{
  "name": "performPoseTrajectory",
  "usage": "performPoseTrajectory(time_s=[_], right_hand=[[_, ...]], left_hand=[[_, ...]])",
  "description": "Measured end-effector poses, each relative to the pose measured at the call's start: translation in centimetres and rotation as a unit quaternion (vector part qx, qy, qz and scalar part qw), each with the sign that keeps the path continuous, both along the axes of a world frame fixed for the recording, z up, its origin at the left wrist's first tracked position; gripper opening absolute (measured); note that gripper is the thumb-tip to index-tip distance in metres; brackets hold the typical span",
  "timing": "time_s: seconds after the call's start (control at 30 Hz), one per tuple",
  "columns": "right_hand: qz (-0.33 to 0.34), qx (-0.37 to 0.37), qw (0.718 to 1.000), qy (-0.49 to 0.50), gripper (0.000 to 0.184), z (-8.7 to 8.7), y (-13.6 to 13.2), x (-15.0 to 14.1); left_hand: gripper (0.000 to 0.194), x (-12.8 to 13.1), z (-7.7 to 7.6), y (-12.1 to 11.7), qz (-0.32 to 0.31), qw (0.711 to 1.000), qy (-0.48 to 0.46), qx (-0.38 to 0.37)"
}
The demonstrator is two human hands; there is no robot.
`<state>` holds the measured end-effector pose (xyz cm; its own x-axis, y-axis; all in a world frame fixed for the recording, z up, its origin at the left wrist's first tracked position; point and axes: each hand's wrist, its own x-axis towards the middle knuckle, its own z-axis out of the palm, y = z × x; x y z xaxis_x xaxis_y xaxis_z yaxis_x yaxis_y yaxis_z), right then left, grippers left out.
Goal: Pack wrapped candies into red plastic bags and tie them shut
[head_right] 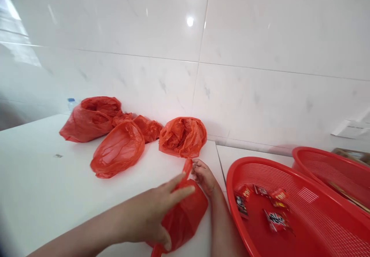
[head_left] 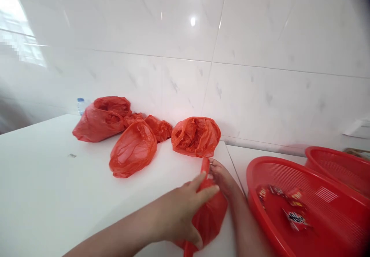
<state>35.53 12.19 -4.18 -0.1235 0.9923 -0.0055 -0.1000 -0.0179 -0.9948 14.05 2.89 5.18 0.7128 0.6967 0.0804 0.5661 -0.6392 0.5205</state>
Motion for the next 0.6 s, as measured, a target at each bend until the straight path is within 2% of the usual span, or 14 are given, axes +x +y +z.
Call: performPoseTrajectory(time_s=[0.1, 0.2, 0.3, 0.37, 0.43, 0.5, 0.57, 0.6], right_hand=[[-0.016, -0.006, 1.000, 0.011, 0.036, -0.5, 0.4, -0.2], [-0.043, -0.011, 0.999, -0.006, 0.033, -0.9, 0.8, -0.4], [-0.063, -0.018, 0.997, -0.050, 0.030, -1.0, 0.8, -0.9], [-0.077, -0.020, 0.993, -0.082, 0.028, -1.0, 0.8, -1.4], [-0.093, -0.017, 0.989, -0.113, 0.027, -0.9, 0.8, -1.8], [-0.107, -0.006, 0.984, -0.143, 0.026, -0.9, 0.8, -2.2], [-0.116, 0.009, 0.977, -0.177, 0.024, -1.1, 0.8, -2.6], [-0.120, 0.017, 0.973, -0.196, 0.023, -1.2, 0.8, -2.8]], left_hand=[[0.054, -0.7, -0.5, -0.5, -0.024, 0.998, 0.062, 0.013], [0.048, -3.6, 1.0, -1.3, 0.017, 0.999, 0.042, 0.012], [0.057, -8.3, 2.6, -2.4, 0.115, 0.992, -0.002, 0.043], [0.056, -12.0, 3.1, -3.1, 0.220, 0.972, -0.025, 0.078], [0.047, -15.7, 3.2, -3.5, 0.370, 0.916, -0.039, 0.148], [0.039, -19.1, 3.1, -3.5, 0.495, 0.839, -0.009, 0.224], [0.034, -22.0, 2.8, -3.0, 0.588, 0.762, 0.050, 0.267], [0.032, -23.1, 2.4, -2.6, 0.611, 0.737, 0.072, 0.279]])
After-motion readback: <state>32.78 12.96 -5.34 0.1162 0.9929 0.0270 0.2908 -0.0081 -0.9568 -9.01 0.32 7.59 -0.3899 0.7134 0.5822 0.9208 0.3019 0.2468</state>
